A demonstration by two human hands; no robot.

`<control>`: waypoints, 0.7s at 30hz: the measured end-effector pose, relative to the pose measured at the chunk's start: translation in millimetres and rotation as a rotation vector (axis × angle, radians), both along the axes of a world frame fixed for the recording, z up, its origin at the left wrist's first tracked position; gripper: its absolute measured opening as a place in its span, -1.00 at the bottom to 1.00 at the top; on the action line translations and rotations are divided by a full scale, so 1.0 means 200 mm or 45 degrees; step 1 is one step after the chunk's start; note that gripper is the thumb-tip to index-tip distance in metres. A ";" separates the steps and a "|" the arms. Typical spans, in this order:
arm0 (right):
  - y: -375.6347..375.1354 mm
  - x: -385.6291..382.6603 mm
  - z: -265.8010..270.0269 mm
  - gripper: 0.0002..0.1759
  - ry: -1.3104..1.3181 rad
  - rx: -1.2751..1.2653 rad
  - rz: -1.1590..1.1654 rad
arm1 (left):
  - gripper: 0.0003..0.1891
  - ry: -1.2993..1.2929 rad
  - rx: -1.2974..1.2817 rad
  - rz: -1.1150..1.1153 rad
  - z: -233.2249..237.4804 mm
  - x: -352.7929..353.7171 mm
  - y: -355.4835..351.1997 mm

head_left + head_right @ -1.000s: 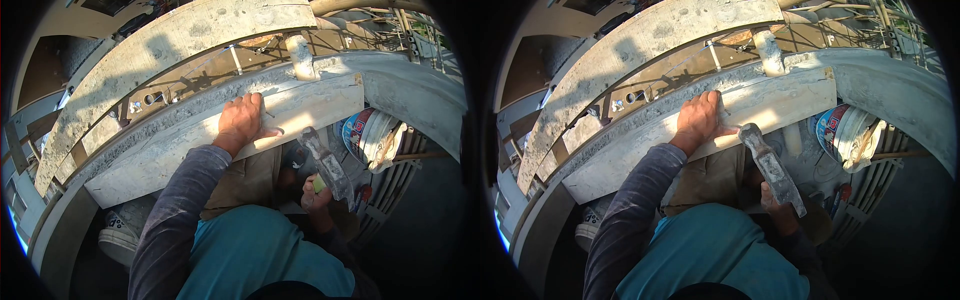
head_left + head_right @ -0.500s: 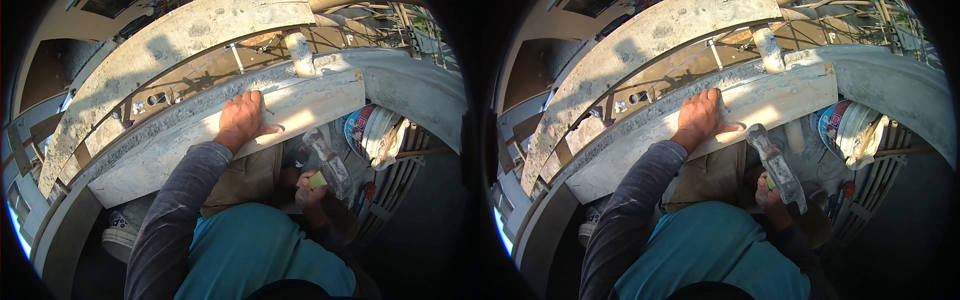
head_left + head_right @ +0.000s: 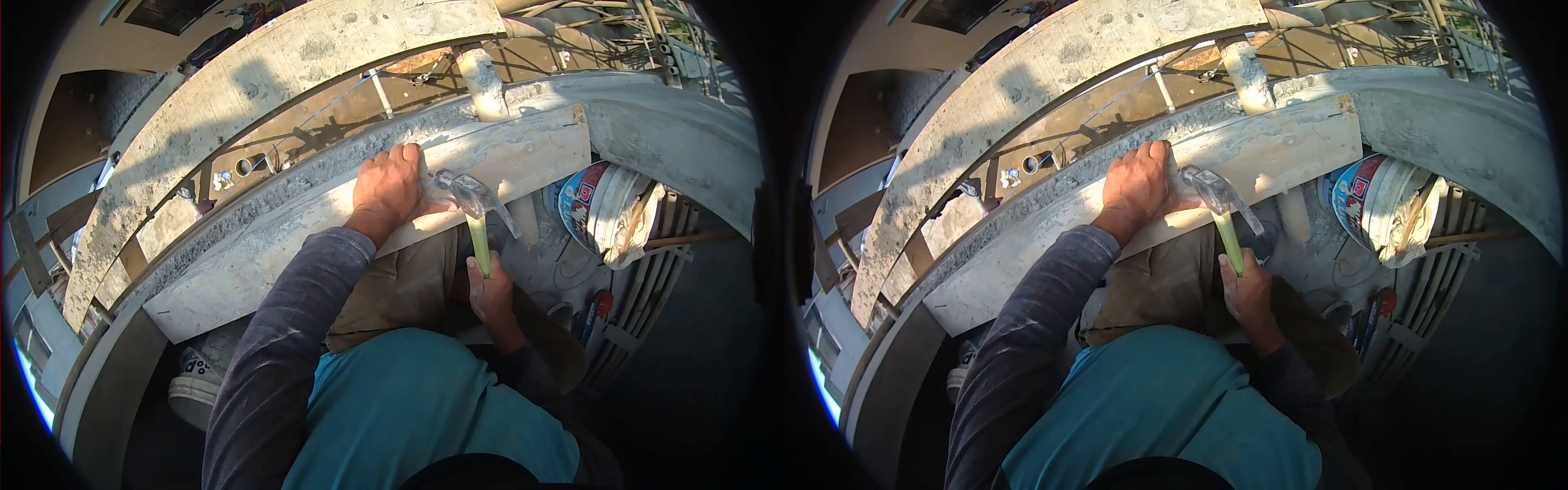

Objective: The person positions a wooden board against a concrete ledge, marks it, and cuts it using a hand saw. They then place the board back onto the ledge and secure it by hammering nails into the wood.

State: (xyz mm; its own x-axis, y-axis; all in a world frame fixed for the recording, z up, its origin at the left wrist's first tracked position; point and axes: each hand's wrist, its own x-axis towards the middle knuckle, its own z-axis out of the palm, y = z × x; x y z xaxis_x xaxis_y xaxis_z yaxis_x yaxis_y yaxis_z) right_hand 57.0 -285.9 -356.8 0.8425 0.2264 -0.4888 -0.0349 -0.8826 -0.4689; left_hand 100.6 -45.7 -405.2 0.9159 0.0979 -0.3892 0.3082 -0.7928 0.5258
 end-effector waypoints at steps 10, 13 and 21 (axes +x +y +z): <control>-0.08 -0.10 -0.14 -0.74 -0.389 0.497 -0.102 | -0.12 -0.012 0.007 0.008 -0.01 0.00 0.01; -0.01 -0.05 -0.08 -0.75 -0.176 0.061 -0.026 | -0.07 -0.035 0.030 0.001 -0.03 0.01 0.01; -0.03 -0.07 -0.09 -0.71 -0.389 0.214 0.060 | -0.09 -0.029 0.057 0.019 -0.09 -0.01 0.00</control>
State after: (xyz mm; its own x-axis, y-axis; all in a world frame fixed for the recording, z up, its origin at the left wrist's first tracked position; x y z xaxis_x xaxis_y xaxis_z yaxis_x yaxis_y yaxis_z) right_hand 43.2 -292.1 -375.2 0.9308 0.3244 -0.1686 0.1682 -0.7895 -0.5903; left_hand 98.0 -46.5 -423.6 0.9228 0.1285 -0.3633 0.3085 -0.8113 0.4966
